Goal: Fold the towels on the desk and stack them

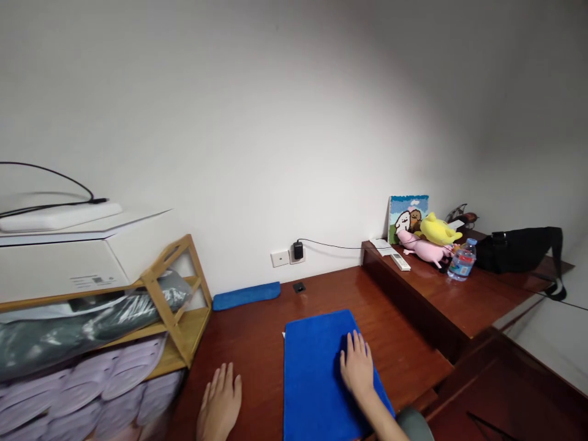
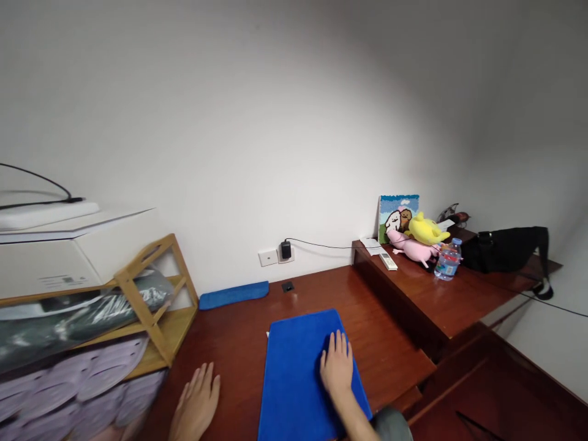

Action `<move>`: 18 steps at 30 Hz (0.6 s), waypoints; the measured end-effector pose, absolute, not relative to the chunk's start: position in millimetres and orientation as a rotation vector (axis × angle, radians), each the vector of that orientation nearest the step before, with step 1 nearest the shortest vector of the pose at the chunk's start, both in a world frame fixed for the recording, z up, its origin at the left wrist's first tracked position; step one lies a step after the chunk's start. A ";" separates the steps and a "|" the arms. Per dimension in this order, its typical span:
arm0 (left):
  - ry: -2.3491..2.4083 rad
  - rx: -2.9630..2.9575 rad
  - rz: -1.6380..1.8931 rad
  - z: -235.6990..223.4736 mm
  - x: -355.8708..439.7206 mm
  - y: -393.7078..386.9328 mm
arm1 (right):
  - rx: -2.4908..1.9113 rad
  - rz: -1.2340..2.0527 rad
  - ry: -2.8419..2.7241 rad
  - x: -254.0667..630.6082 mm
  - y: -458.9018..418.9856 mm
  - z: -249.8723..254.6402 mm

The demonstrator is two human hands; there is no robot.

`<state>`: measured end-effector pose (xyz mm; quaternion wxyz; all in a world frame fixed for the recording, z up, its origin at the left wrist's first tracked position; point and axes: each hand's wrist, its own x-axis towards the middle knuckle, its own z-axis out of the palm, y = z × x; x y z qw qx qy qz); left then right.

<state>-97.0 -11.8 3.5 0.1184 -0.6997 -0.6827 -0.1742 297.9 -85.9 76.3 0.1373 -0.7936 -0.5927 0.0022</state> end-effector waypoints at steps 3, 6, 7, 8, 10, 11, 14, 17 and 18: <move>-2.025 -1.991 -0.468 2.8 -103.4 -18.8 | -2.326 0.014 -1.612 253.0 -106.9 59.2; -2.042 -1.994 -0.439 9.2 -98.0 -22.6 | -2.348 0.066 -1.601 224.1 -119.1 39.6; -2.042 -1.998 -0.443 11.7 -96.4 -23.4 | -2.341 0.069 -1.611 222.4 -120.6 34.7; -2.041 -2.006 -0.449 14.0 -95.2 -24.2 | -2.325 0.071 -1.629 225.5 -120.6 31.4; -2.038 -2.022 -0.459 18.3 -93.8 -25.7 | -2.276 0.094 -1.689 245.0 -115.9 31.6; -2.041 -2.025 -0.465 20.2 -93.2 -26.5 | -2.234 0.122 -1.742 260.7 -110.8 35.8; -2.063 -2.011 -0.504 25.4 -91.4 -28.3 | -2.023 0.274 -2.036 320.4 -85.3 63.6; -2.049 -2.000 -0.535 28.5 -90.6 -29.0 | -2.044 0.314 -2.165 369.6 -53.9 95.3; -2.034 -2.000 -0.539 28.7 -91.0 -28.7 | -2.147 0.253 -2.086 377.8 -45.3 100.9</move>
